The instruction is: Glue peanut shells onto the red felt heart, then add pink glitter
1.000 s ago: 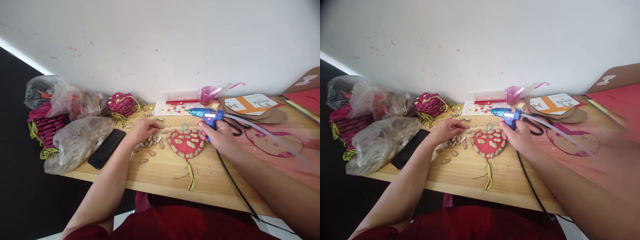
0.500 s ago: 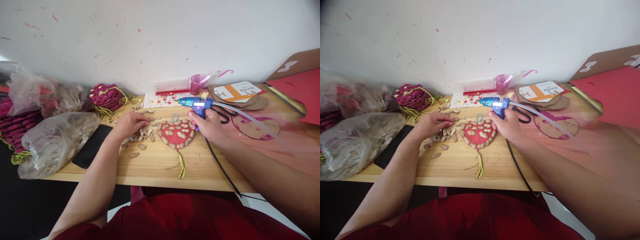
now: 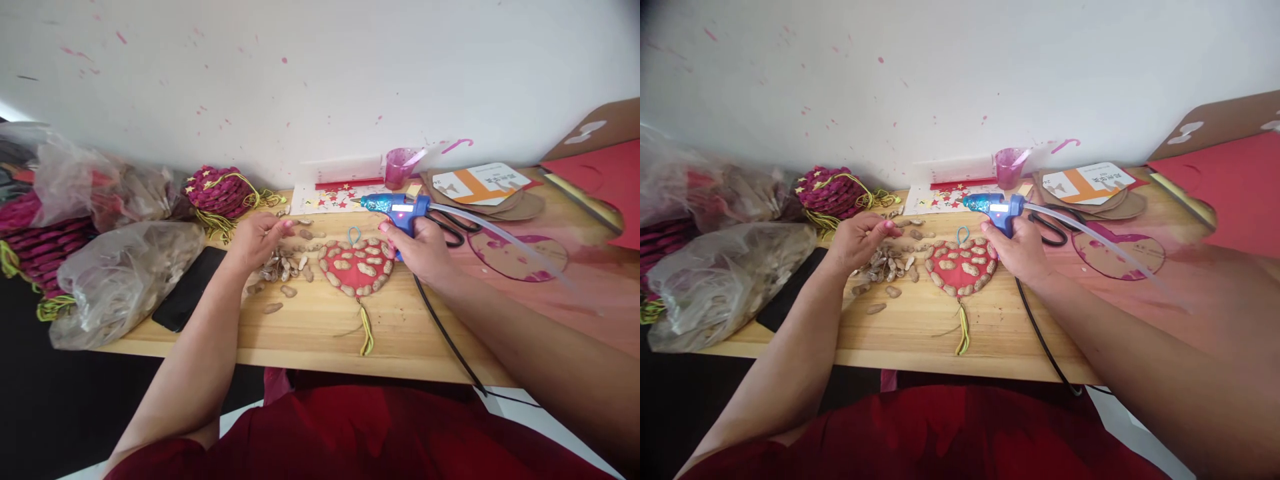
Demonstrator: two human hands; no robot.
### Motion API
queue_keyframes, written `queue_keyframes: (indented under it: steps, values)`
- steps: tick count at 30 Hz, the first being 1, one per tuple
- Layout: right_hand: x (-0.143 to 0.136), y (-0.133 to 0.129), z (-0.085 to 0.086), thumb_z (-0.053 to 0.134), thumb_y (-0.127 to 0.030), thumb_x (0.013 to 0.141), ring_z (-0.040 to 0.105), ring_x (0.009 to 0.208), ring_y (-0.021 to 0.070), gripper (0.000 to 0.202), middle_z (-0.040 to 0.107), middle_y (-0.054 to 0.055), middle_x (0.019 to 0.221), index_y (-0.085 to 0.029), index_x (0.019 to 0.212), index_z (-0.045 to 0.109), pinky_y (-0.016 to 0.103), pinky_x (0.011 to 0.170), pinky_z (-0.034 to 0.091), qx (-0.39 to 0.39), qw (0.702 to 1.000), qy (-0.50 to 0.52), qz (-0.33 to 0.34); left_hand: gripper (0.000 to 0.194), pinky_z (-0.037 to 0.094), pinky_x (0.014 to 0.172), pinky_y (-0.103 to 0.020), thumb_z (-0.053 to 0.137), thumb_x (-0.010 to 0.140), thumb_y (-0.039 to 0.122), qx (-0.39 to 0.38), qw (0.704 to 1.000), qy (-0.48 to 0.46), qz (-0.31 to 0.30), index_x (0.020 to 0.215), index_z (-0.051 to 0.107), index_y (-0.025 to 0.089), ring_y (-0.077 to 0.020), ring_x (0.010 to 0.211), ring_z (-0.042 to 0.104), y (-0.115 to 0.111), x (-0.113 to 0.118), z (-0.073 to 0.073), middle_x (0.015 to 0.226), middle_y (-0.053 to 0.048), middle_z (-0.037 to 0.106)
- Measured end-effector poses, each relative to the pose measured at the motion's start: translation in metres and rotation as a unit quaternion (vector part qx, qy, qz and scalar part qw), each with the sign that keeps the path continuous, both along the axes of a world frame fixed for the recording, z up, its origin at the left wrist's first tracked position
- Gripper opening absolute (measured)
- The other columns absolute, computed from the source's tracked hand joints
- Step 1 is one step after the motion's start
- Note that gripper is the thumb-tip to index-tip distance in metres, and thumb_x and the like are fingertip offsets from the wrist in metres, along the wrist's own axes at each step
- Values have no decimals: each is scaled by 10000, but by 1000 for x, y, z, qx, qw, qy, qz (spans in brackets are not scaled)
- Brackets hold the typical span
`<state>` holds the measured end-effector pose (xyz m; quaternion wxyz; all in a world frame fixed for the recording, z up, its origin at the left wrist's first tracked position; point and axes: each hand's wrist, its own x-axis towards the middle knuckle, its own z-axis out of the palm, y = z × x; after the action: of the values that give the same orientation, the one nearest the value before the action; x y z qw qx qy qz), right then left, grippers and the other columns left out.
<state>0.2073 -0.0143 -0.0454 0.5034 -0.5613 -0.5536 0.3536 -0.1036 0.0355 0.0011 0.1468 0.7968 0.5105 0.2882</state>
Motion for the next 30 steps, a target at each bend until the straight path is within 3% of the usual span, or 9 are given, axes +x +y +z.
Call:
queue_keyframes:
  steps: [2,6,13,15,18,23,30]
  values:
    - [0,0,0,692,-523,859,564,495,185,321,582,-8,550,-258,710,588,342,494,465,-1,1000,14,15,425,482,803,-298,462,978,430,-14,1000,-25,6,881,791,180,-197,786,657,-3,-2,4,798,-57,737]
    - [1,0,0,708,-526,853,555,484,172,360,585,-3,541,-248,659,587,330,487,450,0,1000,21,14,412,483,865,-291,450,987,355,-27,998,-52,19,1251,689,147,-184,838,670,-7,-9,5,844,-42,745]
    - [-1,-2,4,737,-519,827,548,467,164,359,579,-15,529,-239,658,589,316,472,439,-7,1000,29,5,515,467,966,-335,375,1027,438,-14,996,-92,12,1400,586,152,-208,975,666,-16,-22,15,925,-63,748]
    - [-2,-1,4,742,-510,826,547,465,164,342,578,-21,525,-240,674,596,316,476,439,-7,999,35,6,545,473,958,-341,321,1043,494,-32,997,-74,3,1366,626,178,-220,1001,667,-24,-24,20,953,-65,753]
    - [-2,0,1,749,-511,824,541,467,154,336,583,-28,536,-234,701,603,304,477,437,0,999,45,3,554,491,930,-352,326,1043,516,-54,997,-48,-6,1148,757,183,-234,967,683,-38,-26,20,953,-77,763]
    - [-1,0,-1,757,-514,823,543,468,135,344,584,-36,549,-217,737,606,273,470,435,-4,998,57,8,227,487,991,-399,658,917,282,5,999,20,-46,1107,773,234,-250,1074,661,-57,-27,3,1088,-76,747]
    - [3,0,-3,741,-543,832,557,476,144,380,599,-28,553,-212,709,601,276,482,444,-1,1000,19,-8,120,497,938,-430,702,873,125,73,994,65,-58,918,754,223,-241,1008,632,-69,-26,-20,983,-50,748]
